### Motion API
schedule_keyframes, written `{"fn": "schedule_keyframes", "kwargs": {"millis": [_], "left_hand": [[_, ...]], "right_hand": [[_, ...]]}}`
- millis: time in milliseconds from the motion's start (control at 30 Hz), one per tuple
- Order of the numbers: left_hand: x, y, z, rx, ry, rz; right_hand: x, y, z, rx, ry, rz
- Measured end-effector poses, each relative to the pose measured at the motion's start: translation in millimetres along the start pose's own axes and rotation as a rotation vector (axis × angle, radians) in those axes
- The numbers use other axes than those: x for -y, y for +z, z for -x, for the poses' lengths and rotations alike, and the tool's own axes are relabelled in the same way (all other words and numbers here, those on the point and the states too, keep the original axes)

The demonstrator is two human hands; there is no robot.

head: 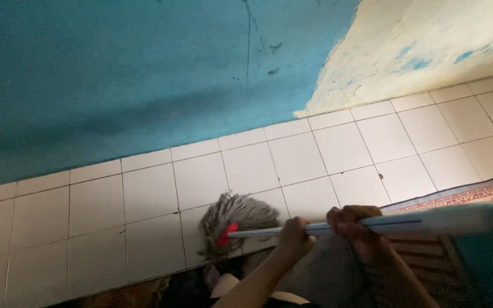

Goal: The person cleans a tiled floor using a mop, moving it across the surface and reaching toward the corners and edges of the room near a door and window.

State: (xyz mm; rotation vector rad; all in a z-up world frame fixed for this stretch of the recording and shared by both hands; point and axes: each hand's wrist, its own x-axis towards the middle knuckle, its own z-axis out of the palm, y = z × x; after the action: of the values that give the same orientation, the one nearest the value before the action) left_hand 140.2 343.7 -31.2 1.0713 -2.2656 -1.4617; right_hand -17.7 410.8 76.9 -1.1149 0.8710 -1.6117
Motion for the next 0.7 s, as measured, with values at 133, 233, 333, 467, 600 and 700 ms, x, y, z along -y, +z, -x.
{"fn": "schedule_keyframes", "kwargs": {"millis": [133, 233, 333, 467, 600, 700], "left_hand": [[66, -14, 44, -0.029, -0.074, -0.086], [112, -21, 67, 0.095, -0.272, -0.182], [128, -22, 75, 0.206, -0.357, -0.186], [79, -2, 58, 0.132, -0.101, -0.151], [3, 26, 19, 0.106, 0.072, -0.083], [-30, 44, -1, 0.062, 0.274, 0.058]], "right_hand": [[-47, 18, 25, 0.011, 0.187, 0.02], [-96, 39, 50, 0.02, 0.151, -0.066], [-100, 49, 74, -0.008, 0.278, 0.028], [-38, 16, 65, 0.057, 0.158, 0.337], [63, 18, 53, -0.196, 0.411, 0.64], [90, 39, 46, -0.25, 0.556, 0.716]]}}
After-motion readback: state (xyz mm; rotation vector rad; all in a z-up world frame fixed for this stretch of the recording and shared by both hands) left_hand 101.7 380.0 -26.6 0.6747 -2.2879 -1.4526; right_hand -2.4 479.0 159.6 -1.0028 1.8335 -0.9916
